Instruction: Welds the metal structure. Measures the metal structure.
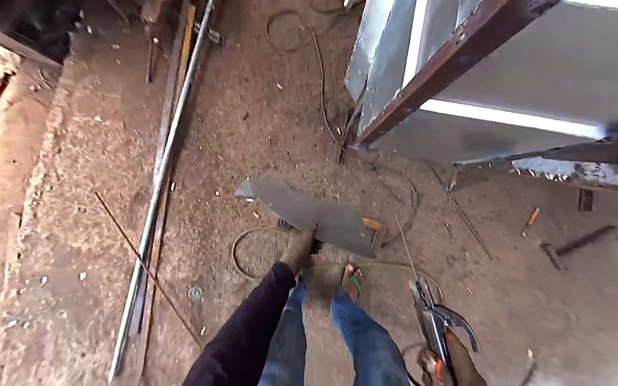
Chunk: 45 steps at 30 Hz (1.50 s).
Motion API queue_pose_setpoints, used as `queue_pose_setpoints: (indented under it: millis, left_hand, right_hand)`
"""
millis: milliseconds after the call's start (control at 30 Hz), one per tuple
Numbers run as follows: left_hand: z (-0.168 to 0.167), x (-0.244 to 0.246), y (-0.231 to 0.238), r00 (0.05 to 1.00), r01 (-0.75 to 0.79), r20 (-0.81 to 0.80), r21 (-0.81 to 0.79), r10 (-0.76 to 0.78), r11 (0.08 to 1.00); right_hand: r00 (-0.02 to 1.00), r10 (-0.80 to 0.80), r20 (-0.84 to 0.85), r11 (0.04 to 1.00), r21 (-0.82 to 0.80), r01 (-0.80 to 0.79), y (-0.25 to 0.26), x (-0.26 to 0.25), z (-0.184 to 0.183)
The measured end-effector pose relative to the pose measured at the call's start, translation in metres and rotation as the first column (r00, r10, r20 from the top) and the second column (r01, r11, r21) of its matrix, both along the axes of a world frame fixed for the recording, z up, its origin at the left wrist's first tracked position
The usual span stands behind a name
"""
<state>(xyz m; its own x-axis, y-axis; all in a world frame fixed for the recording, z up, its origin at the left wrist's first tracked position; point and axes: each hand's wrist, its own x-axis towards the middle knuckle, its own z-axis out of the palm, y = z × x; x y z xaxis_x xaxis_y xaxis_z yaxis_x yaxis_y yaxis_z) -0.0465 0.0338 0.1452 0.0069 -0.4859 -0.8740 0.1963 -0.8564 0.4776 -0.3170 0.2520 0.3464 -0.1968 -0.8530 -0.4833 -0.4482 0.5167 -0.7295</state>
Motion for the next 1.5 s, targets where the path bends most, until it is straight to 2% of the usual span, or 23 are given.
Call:
queue_pose_setpoints:
  millis: [67, 167, 300, 467, 600, 667, 733, 900, 1067, 1367, 1500]
  left_hand:
    - [0.005, -0.004, 0.007, 0.999, -0.048, 0.023, 0.045, 0.047, 0.998]
    - [0.004, -0.008, 0.001, 0.998, -0.055, 0.002, 0.143, 0.055, 0.988]
    - [-0.014, -0.012, -0.003, 1.000, -0.023, 0.002, 0.255, 0.023, 0.967]
    - [-0.050, -0.022, 0.000, 0.999, 0.026, -0.026, 0.340, -0.018, 0.940]
    - [-0.053, -0.027, -0.001, 1.000, -0.003, -0.013, 0.330, 0.008, 0.944]
    - [-0.044, -0.027, -0.002, 0.999, 0.043, 0.002, 0.332, -0.046, 0.942]
    - [-0.037, -0.028, -0.002, 0.996, 0.077, 0.020, 0.327, -0.088, 0.942]
    - [0.016, -0.037, -0.015, 0.990, 0.110, 0.042, 0.333, -0.132, 0.936]
    - [-0.003, -0.040, -0.014, 0.987, 0.136, 0.050, 0.279, -0.156, 0.951]
    - [-0.009, -0.042, -0.017, 0.979, 0.174, 0.058, 0.281, -0.198, 0.944]
    - [-0.016, -0.044, -0.021, 0.989, 0.123, 0.045, 0.310, -0.144, 0.943]
  right_hand:
    - [0.998, 0.001, 0.064, 0.999, -0.048, 0.002, -0.015, 0.026, 0.031]
    - [0.975, -0.085, 0.203, 0.994, -0.055, 0.098, -0.039, 0.061, 0.057]
    - [0.918, -0.210, 0.337, 0.969, -0.052, 0.240, -0.056, 0.098, 0.061]
    - [0.910, -0.185, 0.370, 0.962, -0.120, 0.245, -0.066, 0.114, 0.052]
    - [0.965, -0.073, 0.250, 0.970, -0.209, 0.127, -0.078, 0.109, 0.047]
    - [0.993, -0.012, 0.116, 0.956, -0.291, 0.046, -0.087, 0.107, 0.042]
    - [0.999, -0.016, 0.041, 0.932, -0.361, 0.030, -0.095, 0.107, 0.035]
    - [0.994, -0.062, 0.090, 0.928, -0.360, 0.091, -0.115, 0.109, 0.019]
    - [0.992, -0.067, 0.108, 0.927, -0.361, 0.102, -0.127, 0.110, 0.008]
    - [0.997, -0.066, 0.050, 0.923, -0.377, 0.080, -0.144, 0.117, -0.003]
    - [0.997, -0.068, 0.020, 0.929, -0.363, 0.070, -0.148, 0.119, -0.002]
